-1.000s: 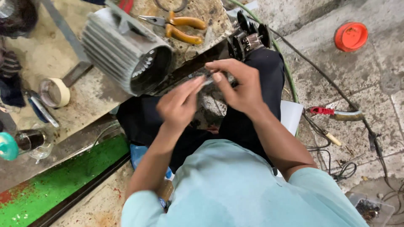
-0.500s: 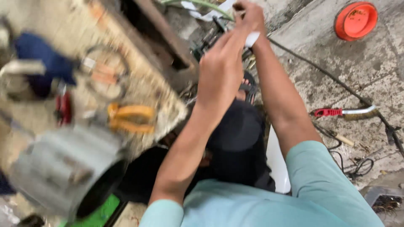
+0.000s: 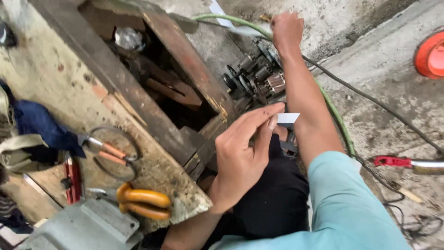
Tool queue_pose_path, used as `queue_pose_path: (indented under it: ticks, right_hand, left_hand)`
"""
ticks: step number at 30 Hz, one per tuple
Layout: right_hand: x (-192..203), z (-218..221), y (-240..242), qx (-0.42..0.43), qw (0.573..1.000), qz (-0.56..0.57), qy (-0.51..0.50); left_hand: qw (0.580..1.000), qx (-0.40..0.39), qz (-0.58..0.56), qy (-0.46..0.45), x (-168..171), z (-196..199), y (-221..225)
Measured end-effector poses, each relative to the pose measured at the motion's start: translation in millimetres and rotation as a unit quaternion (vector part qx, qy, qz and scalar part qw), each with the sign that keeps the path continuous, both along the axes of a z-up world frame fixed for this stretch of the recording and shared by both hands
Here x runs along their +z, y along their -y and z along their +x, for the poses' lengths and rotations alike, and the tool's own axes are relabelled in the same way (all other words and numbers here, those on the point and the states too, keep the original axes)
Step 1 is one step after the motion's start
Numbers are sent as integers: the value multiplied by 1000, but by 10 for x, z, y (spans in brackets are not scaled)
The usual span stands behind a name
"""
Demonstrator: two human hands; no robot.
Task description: Cutting and fitting insulation paper into the slots of an electric motor stator.
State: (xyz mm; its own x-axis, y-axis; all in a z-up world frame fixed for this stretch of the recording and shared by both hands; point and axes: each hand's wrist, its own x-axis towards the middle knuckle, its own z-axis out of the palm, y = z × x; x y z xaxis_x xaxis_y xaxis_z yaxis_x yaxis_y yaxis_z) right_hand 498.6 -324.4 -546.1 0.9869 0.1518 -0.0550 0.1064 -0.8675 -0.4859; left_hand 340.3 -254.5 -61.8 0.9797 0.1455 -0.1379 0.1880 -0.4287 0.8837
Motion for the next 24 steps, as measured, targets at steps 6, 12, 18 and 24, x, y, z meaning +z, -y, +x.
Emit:
queue_pose_path:
  ticks: [6,12,18,24]
  right_hand:
    - [2768,-1040,540,-122,899,416,-52]
    - [4727,-2320,599,-80,855,511,-44]
    - [5309,-3322,700,-40,856,515,-15]
    - [5334,-4001,798,60,864,499,-30]
  left_hand:
    - [974,60,-202,-80,-43,-337,-24]
    - [940,132,-315,20,161,-1098,81]
    - [917,124,-379,-6,1117,-1884,-97]
    - [949,-13,-315,28,1344,-2477,-490]
